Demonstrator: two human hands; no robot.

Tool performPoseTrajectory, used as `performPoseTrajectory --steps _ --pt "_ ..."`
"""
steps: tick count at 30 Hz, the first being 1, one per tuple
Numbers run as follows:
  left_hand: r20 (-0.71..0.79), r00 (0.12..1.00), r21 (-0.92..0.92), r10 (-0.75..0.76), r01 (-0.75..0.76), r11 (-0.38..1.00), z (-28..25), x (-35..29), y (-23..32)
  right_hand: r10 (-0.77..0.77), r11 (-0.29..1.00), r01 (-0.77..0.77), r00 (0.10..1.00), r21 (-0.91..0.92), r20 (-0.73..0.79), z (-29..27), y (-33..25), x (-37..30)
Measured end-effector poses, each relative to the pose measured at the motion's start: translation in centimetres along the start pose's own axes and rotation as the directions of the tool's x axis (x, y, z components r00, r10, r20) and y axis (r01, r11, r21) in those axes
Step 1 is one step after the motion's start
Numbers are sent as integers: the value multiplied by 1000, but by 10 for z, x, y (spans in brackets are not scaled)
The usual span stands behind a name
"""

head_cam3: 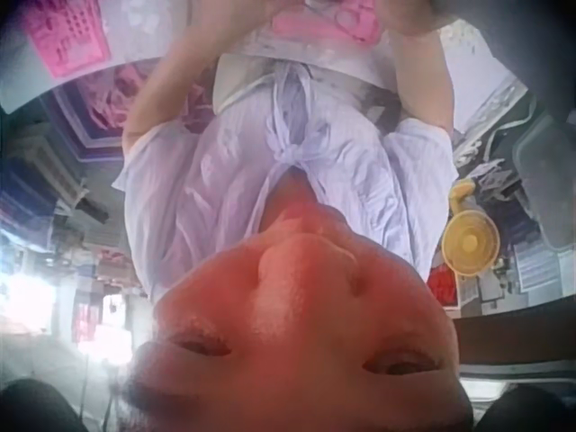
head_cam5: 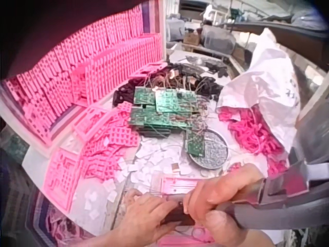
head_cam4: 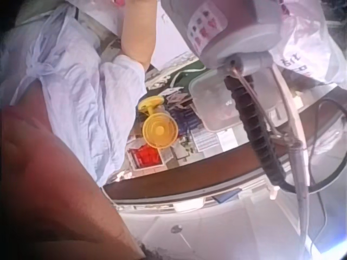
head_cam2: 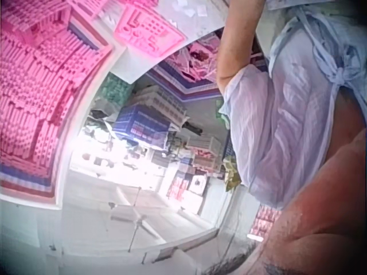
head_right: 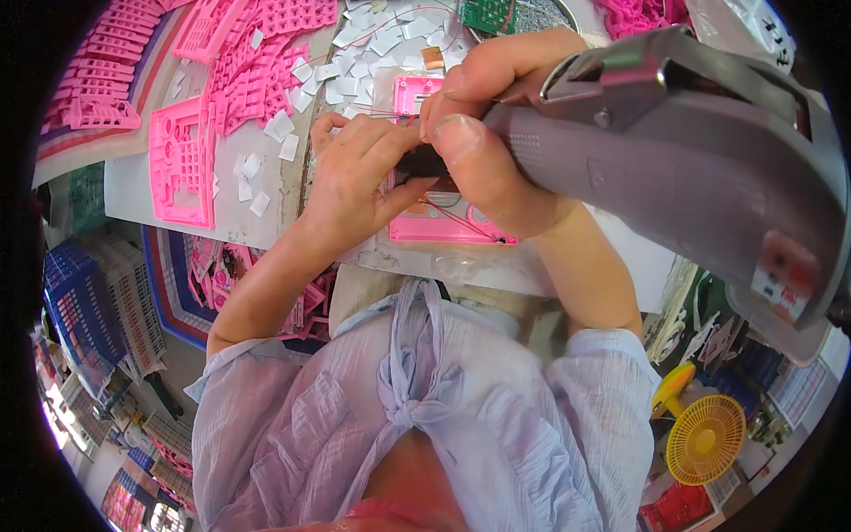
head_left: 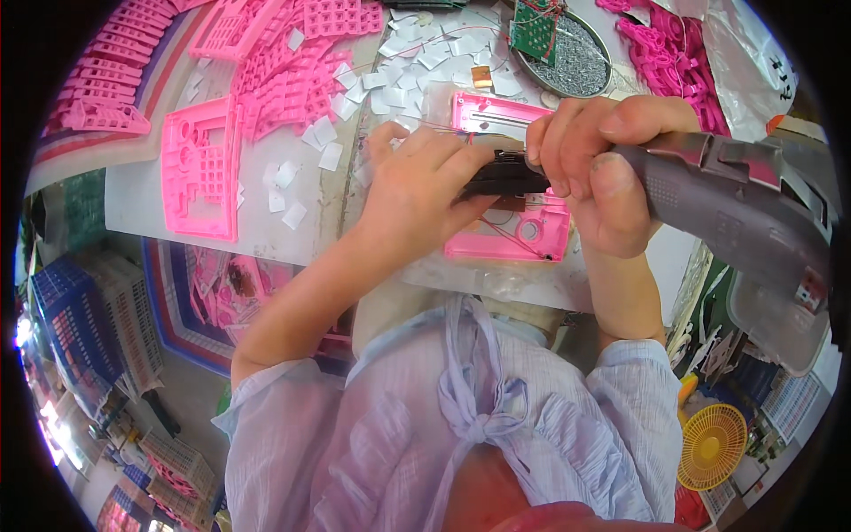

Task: Assembling a pink plastic toy bank with electronic components using a power screwdriver.

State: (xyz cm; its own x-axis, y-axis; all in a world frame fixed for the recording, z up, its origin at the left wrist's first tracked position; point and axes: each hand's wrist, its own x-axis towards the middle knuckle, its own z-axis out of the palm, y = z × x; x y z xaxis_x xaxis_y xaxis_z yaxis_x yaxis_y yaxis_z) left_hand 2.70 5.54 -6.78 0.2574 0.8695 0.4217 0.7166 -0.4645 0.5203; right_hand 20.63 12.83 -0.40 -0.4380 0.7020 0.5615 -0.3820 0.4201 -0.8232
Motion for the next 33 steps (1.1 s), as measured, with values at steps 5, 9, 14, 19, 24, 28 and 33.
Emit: performPoseTrajectory --steps 5,9,14,19,24,28,33 --pt "3 1000 -28 -3 3 1000 2 0 -1 -8 1000 9 1000 -9 25 2 2 1" --pt "-2 999 -47 39 -39 998 2 1 -1 -21 995 31 994 -93 105 1 2 3" --pt "-6 997 -41 78 -78 996 4 1 -2 31 959 59 950 -276 311 -7 -2 12" --pt "-8 999 -46 49 -50 998 4 0 0 68 986 -28 967 -164 244 -7 -2 14" --pt "-33 999 -76 18 -20 997 2 5 -3 201 891 -75 950 -448 240 -28 -4 -7" --pt "-8 996 -172 -83 81 982 3 8 -3 336 632 11 897 -775 286 -49 0 -32" --pt "-106 952 -411 -288 222 884 17 -3 -5 527 688 -381 848 -618 64 -54 10 -10"
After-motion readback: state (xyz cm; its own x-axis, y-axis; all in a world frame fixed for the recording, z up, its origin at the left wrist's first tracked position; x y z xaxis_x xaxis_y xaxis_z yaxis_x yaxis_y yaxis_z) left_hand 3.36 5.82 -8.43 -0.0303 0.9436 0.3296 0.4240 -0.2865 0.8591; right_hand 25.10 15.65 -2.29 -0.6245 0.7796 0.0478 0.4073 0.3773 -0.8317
